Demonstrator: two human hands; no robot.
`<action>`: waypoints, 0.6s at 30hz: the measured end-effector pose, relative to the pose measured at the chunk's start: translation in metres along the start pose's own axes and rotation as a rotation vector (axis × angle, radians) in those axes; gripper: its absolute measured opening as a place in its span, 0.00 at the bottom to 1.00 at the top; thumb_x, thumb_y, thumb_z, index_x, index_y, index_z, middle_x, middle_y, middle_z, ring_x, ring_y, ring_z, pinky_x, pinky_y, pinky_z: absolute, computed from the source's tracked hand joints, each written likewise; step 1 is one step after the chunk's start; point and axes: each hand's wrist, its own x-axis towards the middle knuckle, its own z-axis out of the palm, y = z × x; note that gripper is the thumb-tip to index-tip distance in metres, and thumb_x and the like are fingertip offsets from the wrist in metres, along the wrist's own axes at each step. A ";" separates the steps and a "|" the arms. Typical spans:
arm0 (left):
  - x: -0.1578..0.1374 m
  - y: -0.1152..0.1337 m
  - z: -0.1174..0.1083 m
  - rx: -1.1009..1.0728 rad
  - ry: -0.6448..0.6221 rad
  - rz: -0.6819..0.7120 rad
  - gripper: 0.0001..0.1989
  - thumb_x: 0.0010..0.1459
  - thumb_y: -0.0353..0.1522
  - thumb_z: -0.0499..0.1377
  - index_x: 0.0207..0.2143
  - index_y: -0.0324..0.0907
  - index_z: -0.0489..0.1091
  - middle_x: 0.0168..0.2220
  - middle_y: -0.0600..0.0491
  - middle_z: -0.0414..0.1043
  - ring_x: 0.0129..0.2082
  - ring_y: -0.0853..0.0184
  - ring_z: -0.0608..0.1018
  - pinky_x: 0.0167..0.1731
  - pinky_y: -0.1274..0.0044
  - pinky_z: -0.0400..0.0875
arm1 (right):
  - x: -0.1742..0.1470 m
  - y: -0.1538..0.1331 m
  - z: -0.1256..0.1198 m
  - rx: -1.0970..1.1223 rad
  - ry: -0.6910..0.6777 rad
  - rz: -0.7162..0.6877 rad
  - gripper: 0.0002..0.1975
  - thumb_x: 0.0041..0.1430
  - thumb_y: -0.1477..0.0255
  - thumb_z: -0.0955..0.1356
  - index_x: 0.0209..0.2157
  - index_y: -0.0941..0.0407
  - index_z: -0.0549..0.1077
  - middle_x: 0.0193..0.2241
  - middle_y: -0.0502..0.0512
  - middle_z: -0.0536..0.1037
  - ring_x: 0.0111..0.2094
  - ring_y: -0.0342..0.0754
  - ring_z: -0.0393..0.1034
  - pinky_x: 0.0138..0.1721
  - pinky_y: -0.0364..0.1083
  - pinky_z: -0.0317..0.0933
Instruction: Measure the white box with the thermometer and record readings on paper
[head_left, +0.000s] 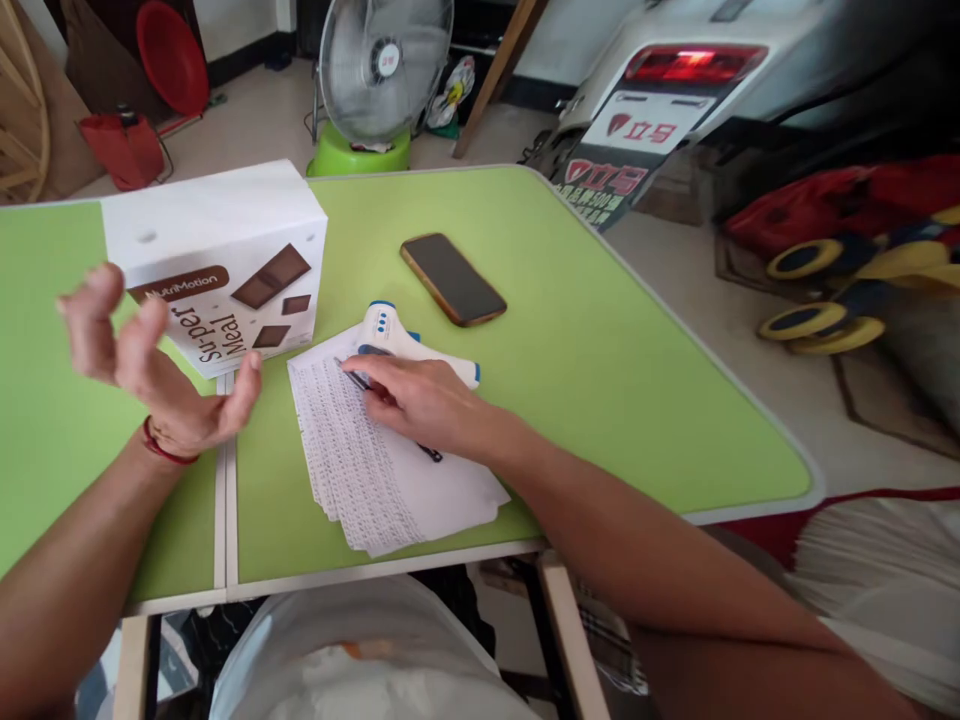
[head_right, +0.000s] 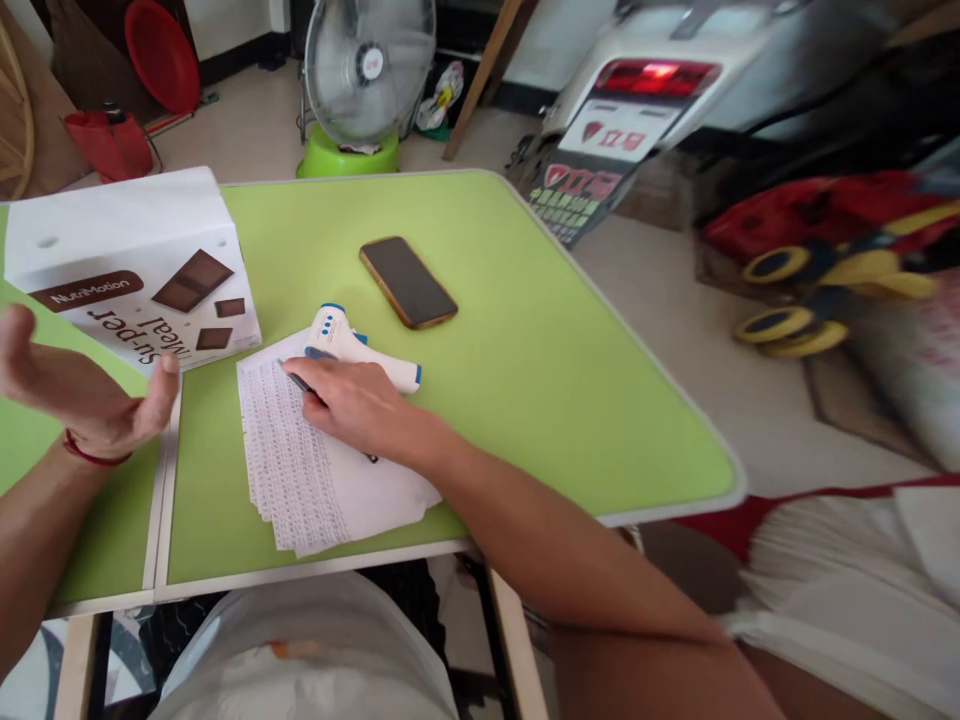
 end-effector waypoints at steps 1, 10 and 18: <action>0.002 0.007 0.000 -0.032 0.010 0.030 0.38 0.49 0.44 0.66 0.60 0.51 0.57 0.58 0.51 0.55 0.57 0.49 0.63 0.57 0.51 0.52 | 0.002 0.004 0.003 0.110 0.058 -0.027 0.17 0.59 0.76 0.60 0.49 0.56 0.71 0.39 0.56 0.79 0.34 0.47 0.71 0.33 0.46 0.61; 0.001 0.047 0.009 -0.289 -0.496 -0.060 0.14 0.57 0.28 0.59 0.45 0.42 0.62 0.41 0.48 0.70 0.42 0.59 0.73 0.42 0.65 0.69 | 0.013 0.018 0.017 0.813 0.214 -0.162 0.16 0.60 0.69 0.65 0.50 0.54 0.65 0.34 0.52 0.70 0.36 0.44 0.68 0.41 0.48 0.66; -0.015 0.038 0.016 -0.270 -0.808 -0.180 0.14 0.61 0.38 0.58 0.45 0.40 0.66 0.43 0.45 0.72 0.44 0.56 0.73 0.42 0.64 0.67 | 0.008 0.004 0.026 1.019 0.280 -0.132 0.16 0.64 0.55 0.62 0.33 0.54 0.64 0.21 0.44 0.61 0.21 0.39 0.55 0.23 0.43 0.54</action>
